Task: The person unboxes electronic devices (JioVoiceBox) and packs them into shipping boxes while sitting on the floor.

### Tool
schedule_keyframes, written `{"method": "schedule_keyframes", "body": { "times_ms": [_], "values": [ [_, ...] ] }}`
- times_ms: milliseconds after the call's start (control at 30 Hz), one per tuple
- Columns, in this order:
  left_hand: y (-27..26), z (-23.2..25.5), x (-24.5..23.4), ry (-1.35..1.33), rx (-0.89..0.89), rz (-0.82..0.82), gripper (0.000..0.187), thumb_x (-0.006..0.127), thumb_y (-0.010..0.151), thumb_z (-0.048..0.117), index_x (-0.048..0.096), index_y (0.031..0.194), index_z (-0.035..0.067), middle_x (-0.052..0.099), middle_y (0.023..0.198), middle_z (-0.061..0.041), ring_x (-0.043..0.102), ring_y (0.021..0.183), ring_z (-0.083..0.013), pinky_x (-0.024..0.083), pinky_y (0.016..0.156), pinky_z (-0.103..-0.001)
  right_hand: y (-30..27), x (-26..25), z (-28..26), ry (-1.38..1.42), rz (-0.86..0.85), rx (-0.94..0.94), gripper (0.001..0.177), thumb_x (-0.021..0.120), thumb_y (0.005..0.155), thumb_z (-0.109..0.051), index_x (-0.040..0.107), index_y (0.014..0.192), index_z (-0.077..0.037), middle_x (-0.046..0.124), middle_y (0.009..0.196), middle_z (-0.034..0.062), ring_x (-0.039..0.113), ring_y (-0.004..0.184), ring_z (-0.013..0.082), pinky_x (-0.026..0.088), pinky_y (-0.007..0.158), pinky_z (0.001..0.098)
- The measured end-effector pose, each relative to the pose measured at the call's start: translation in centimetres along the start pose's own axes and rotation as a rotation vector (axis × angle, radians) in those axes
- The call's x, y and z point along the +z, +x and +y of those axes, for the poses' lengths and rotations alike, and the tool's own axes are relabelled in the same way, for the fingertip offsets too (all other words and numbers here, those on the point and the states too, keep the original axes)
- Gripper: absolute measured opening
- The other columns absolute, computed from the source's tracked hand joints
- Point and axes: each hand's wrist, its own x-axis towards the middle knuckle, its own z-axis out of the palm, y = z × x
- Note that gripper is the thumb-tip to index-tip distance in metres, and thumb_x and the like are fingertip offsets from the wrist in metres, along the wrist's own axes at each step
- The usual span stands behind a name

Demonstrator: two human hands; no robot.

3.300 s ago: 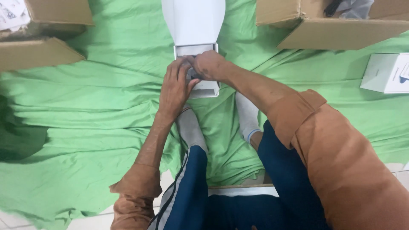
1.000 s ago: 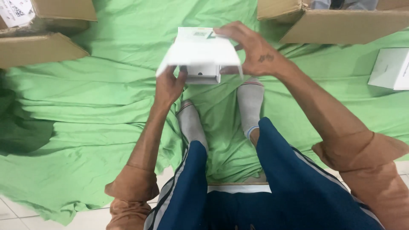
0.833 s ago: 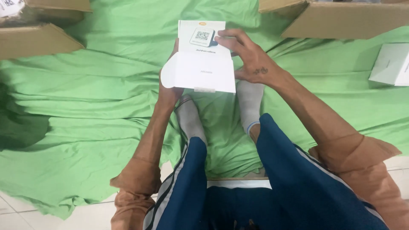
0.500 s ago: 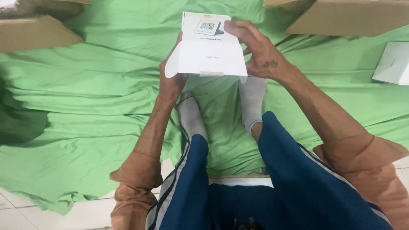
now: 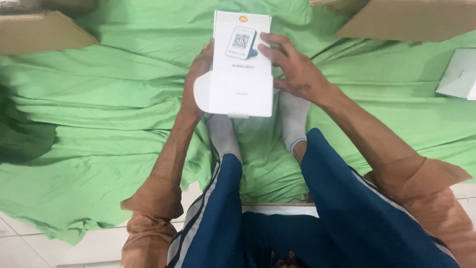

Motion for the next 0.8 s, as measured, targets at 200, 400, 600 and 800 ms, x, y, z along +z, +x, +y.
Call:
{"method": "schedule_keyframes", "body": {
  "times_ms": [200, 400, 600, 800],
  "values": [
    [-3.0, -7.2, -4.7, -0.253, -0.421, -0.210, 0.046, 0.056, 0.105, 0.020, 0.057, 0.148, 0.007, 0.062, 0.148, -0.015, 0.061, 0.138, -0.0301, 0.050, 0.116, -0.043, -1.9, 2.3, 0.6, -0.570, -0.091, -0.064, 0.086, 0.076, 0.079, -0.009, 0.043, 0.157, -0.022, 0.024, 0.171, 0.0043, 0.035, 0.151, 0.0390, 0.055, 0.109, 0.0527],
    [-4.2, -2.9, -0.5, -0.219, -0.526, -0.166, 0.045, 0.052, 0.107, 0.028, 0.055, 0.147, 0.009, 0.061, 0.147, -0.015, 0.058, 0.136, -0.0295, 0.044, 0.113, -0.043, -1.5, 3.7, 1.0, -0.387, -0.194, 0.070, 0.094, 0.060, 0.077, 0.012, 0.036, 0.162, -0.019, 0.014, 0.174, 0.0083, 0.026, 0.153, 0.0470, 0.057, 0.101, 0.0501],
    [-6.1, -5.3, 2.5, -0.124, -0.291, -0.002, 0.044, 0.049, 0.113, 0.023, 0.052, 0.151, 0.001, 0.057, 0.152, -0.022, 0.052, 0.143, -0.0339, 0.039, 0.120, -0.041, -0.7, 3.1, -1.0, -0.216, -0.165, 0.107, 0.099, 0.071, 0.070, -0.001, 0.030, 0.159, -0.013, 0.006, 0.170, 0.0157, 0.024, 0.148, 0.0557, 0.049, 0.106, 0.0568],
    [-4.5, -2.8, 3.6, -0.270, -0.455, 0.175, 0.034, 0.058, 0.106, 0.019, 0.062, 0.134, 0.000, 0.068, 0.133, -0.019, 0.065, 0.122, -0.0268, 0.054, 0.105, -0.036, -1.1, 4.7, -0.7, -0.385, -0.143, 0.026, 0.096, 0.088, 0.079, -0.023, 0.034, 0.159, -0.024, 0.011, 0.171, 0.0094, 0.024, 0.150, 0.0519, 0.043, 0.113, 0.0605]
  ]
}}
